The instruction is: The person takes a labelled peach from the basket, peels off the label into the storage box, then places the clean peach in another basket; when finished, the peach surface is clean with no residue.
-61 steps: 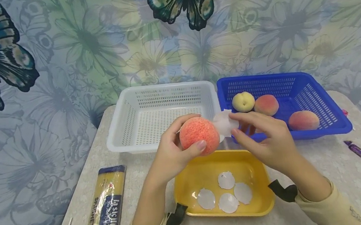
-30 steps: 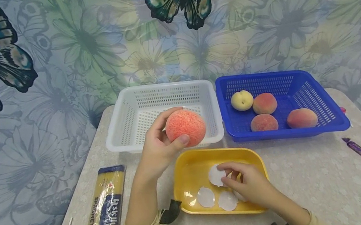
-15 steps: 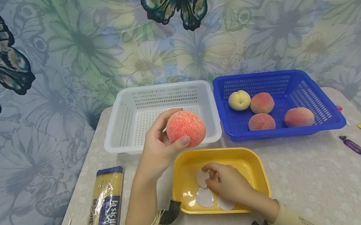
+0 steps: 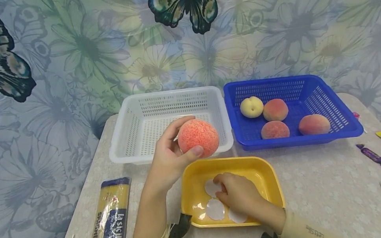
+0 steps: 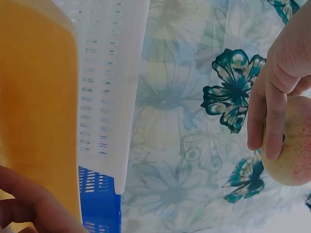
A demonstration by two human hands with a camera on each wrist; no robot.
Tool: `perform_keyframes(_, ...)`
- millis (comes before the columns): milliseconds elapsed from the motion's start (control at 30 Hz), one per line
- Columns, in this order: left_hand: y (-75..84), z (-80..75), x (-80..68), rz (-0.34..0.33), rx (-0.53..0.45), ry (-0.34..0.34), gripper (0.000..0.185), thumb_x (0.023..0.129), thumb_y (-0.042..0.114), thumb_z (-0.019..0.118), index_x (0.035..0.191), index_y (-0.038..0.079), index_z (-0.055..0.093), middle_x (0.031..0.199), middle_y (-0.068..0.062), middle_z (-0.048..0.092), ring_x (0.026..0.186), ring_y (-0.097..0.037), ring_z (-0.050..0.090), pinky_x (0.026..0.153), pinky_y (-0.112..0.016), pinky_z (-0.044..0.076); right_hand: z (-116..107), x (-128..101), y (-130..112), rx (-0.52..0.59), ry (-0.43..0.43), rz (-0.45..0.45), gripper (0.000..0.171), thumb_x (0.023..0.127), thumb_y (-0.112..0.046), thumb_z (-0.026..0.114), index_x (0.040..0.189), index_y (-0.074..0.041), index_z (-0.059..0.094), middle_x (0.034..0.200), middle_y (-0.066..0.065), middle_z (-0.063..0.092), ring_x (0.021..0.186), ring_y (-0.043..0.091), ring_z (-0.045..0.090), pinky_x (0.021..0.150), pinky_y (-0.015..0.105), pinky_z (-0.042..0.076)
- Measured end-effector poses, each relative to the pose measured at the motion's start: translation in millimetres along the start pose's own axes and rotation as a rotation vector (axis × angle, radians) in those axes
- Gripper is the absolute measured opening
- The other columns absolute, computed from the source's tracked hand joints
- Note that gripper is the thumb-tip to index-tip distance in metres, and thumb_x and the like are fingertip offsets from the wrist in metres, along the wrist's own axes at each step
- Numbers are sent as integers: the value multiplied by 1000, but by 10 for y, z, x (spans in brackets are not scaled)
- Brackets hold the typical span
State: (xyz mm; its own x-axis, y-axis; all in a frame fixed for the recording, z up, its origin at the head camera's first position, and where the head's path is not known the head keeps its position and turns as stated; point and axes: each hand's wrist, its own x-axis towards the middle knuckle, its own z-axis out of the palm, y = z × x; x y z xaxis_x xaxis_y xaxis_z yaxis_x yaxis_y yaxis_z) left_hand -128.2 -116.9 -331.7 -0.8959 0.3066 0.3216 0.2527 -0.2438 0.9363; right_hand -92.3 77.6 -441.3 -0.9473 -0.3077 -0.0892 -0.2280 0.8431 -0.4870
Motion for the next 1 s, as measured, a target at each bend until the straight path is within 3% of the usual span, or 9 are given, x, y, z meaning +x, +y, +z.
perform_keyframes(333, -15, 13, 9, 5, 1, -1, 78, 77, 33, 86, 139, 5, 48, 134, -14, 53, 109, -25, 62, 89, -33, 59, -42, -58, -15, 39, 26, -46, 24, 88, -28, 73, 110, -19, 70, 80, -12, 56, 68, 4, 49, 61, 23, 42)
perform_keyframes(633, -18, 6, 14, -18, 114, 7, 73, 78, 21, 86, 140, 10, 49, 134, -8, 53, 107, -31, 62, 83, -39, 61, -373, -373, -9, 141, 78, -54, 32, 90, -39, 72, 117, -23, 67, 95, -11, 62, 70, 3, 50, 61, 19, 43)
perform_keyframes(833, 33, 51, 16, -49, 151, 41, 73, 74, 1, 85, 137, 15, 52, 133, -5, 53, 110, -30, 61, 84, -40, 61, -711, -572, 262, 187, 253, -44, 33, 90, -35, 73, 119, -24, 66, 98, -10, 62, 77, 6, 53, 62, 21, 46)
perform_keyframes(1000, 80, 125, 15, -96, 138, 35, 71, 74, -4, 83, 134, 17, 50, 131, -7, 49, 108, -33, 63, 81, -43, 61, -997, -573, 692, 192, 439, -44, 37, 90, -23, 75, 124, -13, 64, 107, -3, 64, 85, 7, 52, 67, 20, 45)
